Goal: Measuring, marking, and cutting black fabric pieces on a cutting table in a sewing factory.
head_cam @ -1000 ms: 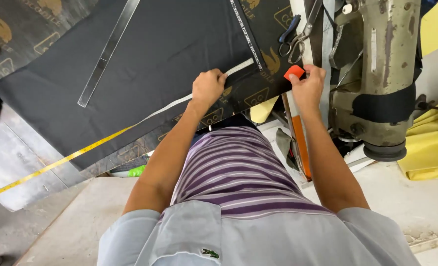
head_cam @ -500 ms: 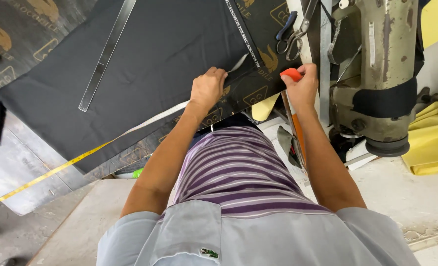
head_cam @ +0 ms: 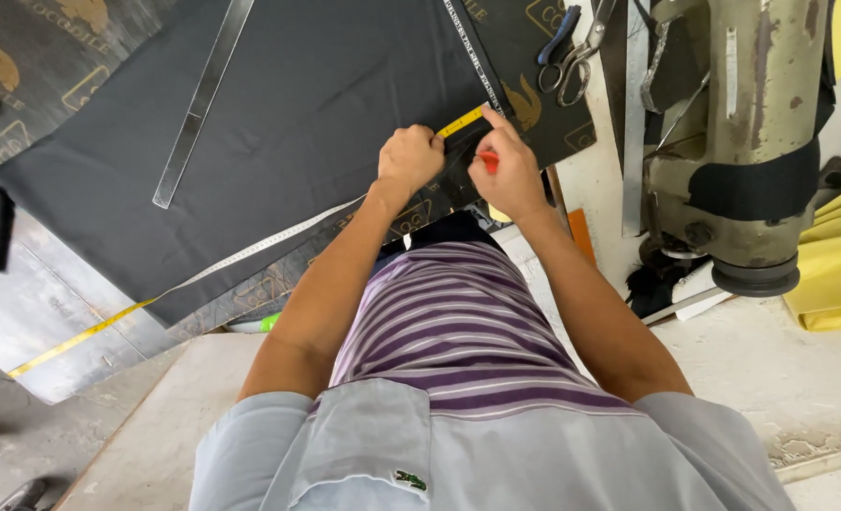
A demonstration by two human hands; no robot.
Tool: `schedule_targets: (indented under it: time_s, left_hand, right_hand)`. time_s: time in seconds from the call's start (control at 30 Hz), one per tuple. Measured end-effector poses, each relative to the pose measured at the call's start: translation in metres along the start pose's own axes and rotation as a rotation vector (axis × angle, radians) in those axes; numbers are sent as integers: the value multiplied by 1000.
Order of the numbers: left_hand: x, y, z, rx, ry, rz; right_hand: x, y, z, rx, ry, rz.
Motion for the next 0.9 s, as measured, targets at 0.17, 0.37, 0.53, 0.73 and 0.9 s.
schedule_targets:
  time_s: [0.17, 0.37, 0.53, 0.73, 0.9]
  left_hand:
    - [-4, 5, 3, 7, -1, -3]
    - [-1, 0, -14, -16, -10, -17]
    - [51, -54, 46, -9, -86, 8]
    - [149, -162, 279, -19, 41, 23]
    - [245, -275, 397, 303, -216, -13]
  right_hand:
    - [-16, 2, 5, -1, -182, 106]
    - [-19, -2, -1, -49, -299, 136]
    - [-30, 6, 13, -30, -560, 93]
    - [-33, 2, -11, -7, -526, 118]
    - [-39, 1, 5, -107, -517, 169]
Point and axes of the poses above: each hand's wrist, its own y-axis towards the middle knuckle, its own x-axis out of the back of the hand, z = x × y, the point moved 6 cm from there along y, towards the middle knuckle, and after that the axes turned 13 degrees about -y, right-handed, at the moved point
